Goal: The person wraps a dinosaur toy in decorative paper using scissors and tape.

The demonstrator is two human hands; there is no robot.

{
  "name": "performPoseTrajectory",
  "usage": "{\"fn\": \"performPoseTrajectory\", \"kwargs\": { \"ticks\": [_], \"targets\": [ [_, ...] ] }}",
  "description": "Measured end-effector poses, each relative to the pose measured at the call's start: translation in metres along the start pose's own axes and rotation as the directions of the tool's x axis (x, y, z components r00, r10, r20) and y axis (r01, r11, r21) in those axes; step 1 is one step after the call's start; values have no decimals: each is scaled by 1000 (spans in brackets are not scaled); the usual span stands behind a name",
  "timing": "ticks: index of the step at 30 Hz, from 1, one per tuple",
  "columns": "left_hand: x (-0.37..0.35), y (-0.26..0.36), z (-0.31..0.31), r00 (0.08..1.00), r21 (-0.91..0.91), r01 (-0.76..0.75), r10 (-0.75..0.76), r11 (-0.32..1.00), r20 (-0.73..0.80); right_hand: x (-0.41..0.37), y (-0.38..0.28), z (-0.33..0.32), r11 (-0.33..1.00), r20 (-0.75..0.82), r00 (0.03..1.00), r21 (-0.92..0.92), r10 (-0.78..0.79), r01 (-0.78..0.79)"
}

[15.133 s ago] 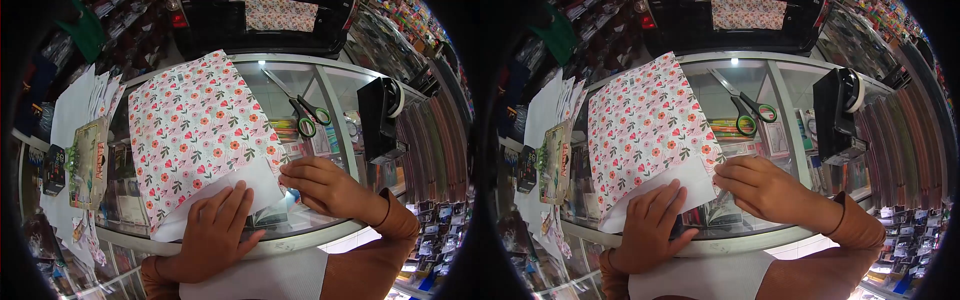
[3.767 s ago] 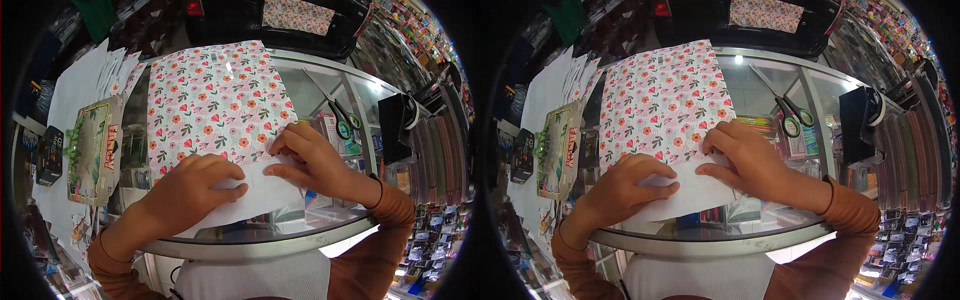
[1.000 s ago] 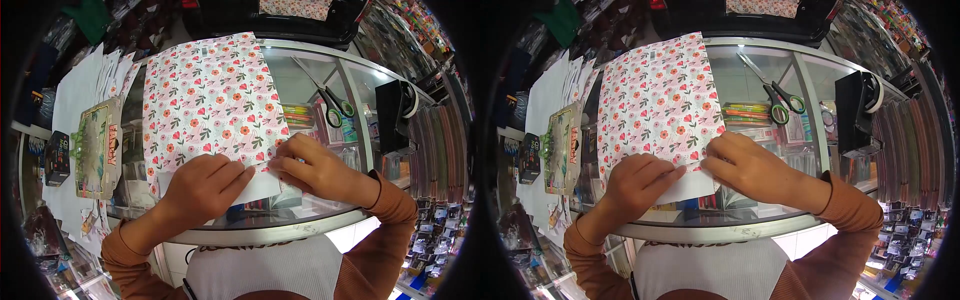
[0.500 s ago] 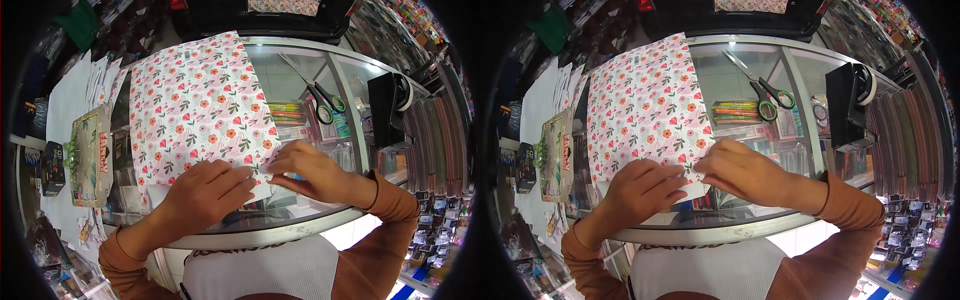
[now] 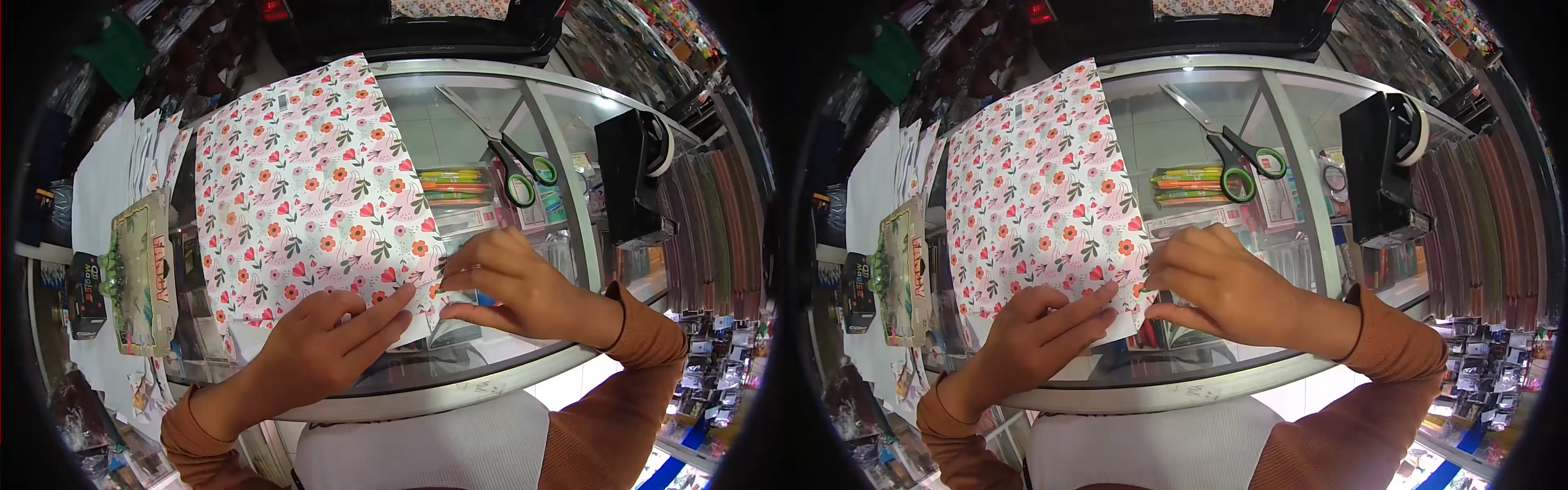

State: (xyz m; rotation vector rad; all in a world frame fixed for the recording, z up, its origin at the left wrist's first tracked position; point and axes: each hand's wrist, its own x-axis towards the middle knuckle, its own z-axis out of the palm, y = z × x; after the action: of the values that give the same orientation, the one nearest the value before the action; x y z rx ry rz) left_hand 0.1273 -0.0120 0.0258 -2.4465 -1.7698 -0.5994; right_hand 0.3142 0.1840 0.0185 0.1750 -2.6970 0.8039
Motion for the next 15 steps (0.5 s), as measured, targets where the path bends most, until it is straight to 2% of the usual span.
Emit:
{"fn": "performPoseTrajectory", "kwargs": {
  "ticks": [2, 5, 11, 15],
  "targets": [
    [1, 1, 0, 1000, 1, 2, -2, 1000, 6, 1, 3, -2, 993, 36, 997, 89, 71, -74],
    [4, 3, 1, 1000, 20, -4, 4, 1000, 15, -1, 7, -1, 989, 7, 998, 133, 67, -67],
    [2, 1, -1, 996, 47, -36, 32, 998, 82, 1, 11, -3, 977, 13, 994, 183, 109, -110],
    [3, -1, -3, 994, 7, -40, 39, 999, 101, 0, 9, -1, 989, 9, 997, 128, 70, -71]
  ]
}}
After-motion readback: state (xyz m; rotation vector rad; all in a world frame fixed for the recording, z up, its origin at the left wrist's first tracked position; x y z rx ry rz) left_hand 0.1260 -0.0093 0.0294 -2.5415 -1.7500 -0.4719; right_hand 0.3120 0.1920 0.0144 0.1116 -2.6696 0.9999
